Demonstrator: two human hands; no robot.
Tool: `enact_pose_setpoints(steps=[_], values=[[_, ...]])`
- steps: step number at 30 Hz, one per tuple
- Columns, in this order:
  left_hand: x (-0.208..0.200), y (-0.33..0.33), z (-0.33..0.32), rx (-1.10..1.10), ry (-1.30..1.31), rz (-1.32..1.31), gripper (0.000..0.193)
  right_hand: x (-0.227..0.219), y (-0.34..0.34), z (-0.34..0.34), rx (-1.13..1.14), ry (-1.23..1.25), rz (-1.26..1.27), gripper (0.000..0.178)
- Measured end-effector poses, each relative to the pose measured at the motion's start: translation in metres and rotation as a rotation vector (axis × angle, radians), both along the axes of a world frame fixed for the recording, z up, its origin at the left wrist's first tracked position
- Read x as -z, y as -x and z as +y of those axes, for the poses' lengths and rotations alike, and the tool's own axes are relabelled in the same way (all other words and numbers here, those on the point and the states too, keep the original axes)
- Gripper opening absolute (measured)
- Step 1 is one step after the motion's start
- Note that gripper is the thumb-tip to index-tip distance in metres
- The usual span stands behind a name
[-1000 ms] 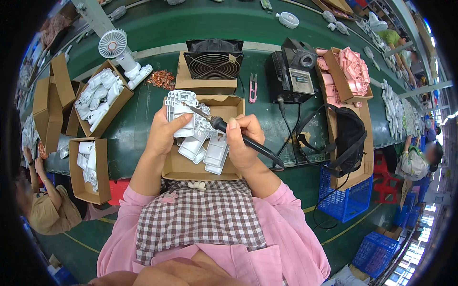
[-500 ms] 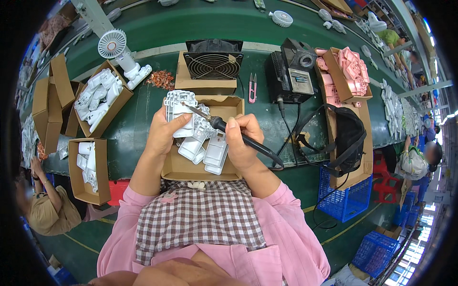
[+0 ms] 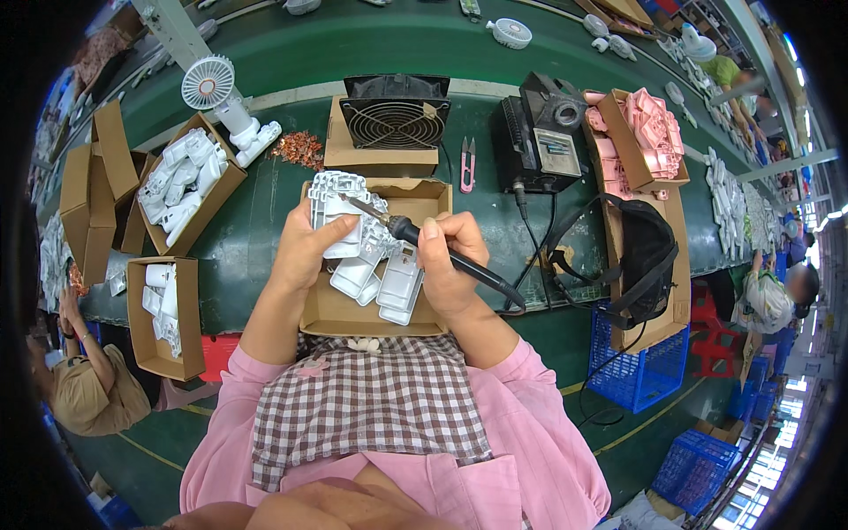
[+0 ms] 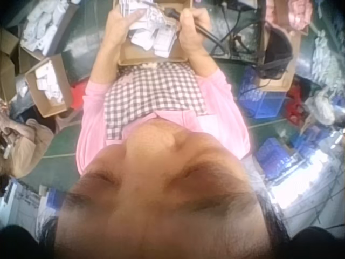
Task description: The person solders components onto plastic device casings using a soldering iron and places them into a cardboard box. The person then rearranges cardboard boxes on the workbench and solders more plastic casings with the soldering iron.
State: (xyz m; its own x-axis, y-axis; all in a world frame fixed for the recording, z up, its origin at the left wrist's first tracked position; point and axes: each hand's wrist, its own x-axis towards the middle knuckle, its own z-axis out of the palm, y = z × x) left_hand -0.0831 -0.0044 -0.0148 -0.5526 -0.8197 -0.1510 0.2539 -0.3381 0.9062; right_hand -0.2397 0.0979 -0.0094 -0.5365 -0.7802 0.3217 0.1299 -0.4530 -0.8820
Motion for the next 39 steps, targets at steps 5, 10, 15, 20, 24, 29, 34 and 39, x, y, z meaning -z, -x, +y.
enact_pose_setpoints(steps=[5, 10, 15, 20, 24, 29, 34, 39], values=[[0.0006, 0.0007, 0.0005, 0.003, 0.007, -0.015, 0.029, -0.0004, -0.0001, -0.0002, -0.018, 0.007, 0.008, 0.016], [-0.0006, 0.0006, 0.0007, 0.004, 0.026, -0.032, 0.028, -0.0027, -0.0012, -0.0003, -0.017, -0.011, 0.016, 0.016], [-0.0007, 0.0008, 0.0003, -0.007, 0.017, -0.041, 0.028, -0.0017, -0.0001, -0.0014, -0.014, -0.013, 0.017, 0.015], [-0.0014, 0.0006, 0.0002, -0.004, 0.01, -0.039, 0.028, -0.001, 0.0006, -0.0003, -0.01, -0.011, 0.027, 0.016], [-0.0028, 0.0033, 0.0023, -0.021, 0.031, -0.04, 0.03, 0.0002, 0.0011, 0.0007, 0.035, 0.099, -0.066, 0.015], [-0.0049, 0.0071, 0.0048, -0.025, 0.207, -0.153, 0.04, -0.0005, 0.0003, 0.0005, 0.059, 0.186, -0.052, 0.014], [-0.0062, 0.0037, 0.0038, -0.092, 0.16, -0.151, 0.031, -0.0007, -0.0001, 0.0021, 0.058, 0.103, 0.011, 0.014], [-0.0057, 0.0039, 0.0044, -0.119, 0.048, -0.077, 0.024, -0.0006, -0.0008, 0.0002, 0.025, 0.018, 0.021, 0.015]])
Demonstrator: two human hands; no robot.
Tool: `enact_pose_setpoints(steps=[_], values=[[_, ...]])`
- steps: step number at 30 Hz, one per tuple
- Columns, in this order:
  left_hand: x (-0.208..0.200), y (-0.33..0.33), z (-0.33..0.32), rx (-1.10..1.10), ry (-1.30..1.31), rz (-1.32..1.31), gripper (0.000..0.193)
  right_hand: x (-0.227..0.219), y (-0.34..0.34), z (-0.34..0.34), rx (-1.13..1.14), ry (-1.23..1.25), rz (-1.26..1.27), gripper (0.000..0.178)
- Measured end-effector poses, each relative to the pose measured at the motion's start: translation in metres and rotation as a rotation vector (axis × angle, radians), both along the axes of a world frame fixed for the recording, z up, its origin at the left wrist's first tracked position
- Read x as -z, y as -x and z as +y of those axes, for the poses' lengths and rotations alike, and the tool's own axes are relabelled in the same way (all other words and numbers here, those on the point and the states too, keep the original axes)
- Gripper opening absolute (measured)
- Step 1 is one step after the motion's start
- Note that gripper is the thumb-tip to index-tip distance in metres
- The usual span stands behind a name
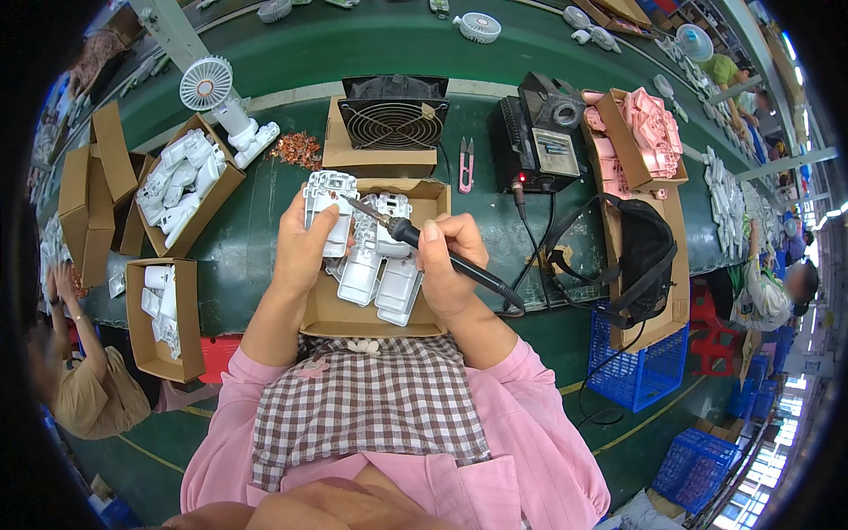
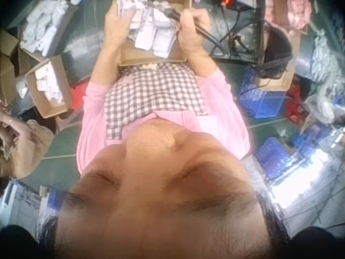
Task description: The person solders components onto plastic device casings using a soldering iron and places them into a cardboard box. The person then rearranges cardboard boxes on the workbench and solders more plastic casings with the soldering iron.
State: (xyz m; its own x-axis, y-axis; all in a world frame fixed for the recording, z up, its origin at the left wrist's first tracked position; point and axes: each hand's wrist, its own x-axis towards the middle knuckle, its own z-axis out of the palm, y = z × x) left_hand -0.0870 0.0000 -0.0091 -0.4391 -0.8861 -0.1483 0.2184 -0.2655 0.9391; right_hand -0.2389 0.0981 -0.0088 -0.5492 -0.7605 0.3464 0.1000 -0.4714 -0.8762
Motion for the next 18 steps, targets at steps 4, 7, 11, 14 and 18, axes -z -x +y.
enact_pose_setpoints(steps=[4, 7, 11, 14, 18], values=[[-0.0011, -0.0011, -0.0005, 0.008, -0.009, 0.004, 0.024, -0.0001, -0.0002, -0.0013, -0.02, -0.03, 0.026, 0.016], [-0.0016, -0.0019, -0.0008, 0.019, -0.017, -0.004, 0.024, -0.0016, -0.0013, -0.0017, -0.024, -0.049, 0.03, 0.016], [-0.0057, -0.0019, 0.0003, 0.015, -0.039, -0.01, 0.023, -0.0019, -0.0015, -0.002, -0.026, -0.062, 0.042, 0.016], [-0.0049, -0.0021, -0.0002, 0.021, -0.039, -0.001, 0.022, -0.0006, -0.0013, -0.0026, -0.03, -0.059, 0.044, 0.016], [-0.0044, -0.0025, -0.0005, 0.026, -0.034, 0.01, 0.021, 0.0, -0.0013, -0.0032, -0.035, -0.054, 0.05, 0.016]])
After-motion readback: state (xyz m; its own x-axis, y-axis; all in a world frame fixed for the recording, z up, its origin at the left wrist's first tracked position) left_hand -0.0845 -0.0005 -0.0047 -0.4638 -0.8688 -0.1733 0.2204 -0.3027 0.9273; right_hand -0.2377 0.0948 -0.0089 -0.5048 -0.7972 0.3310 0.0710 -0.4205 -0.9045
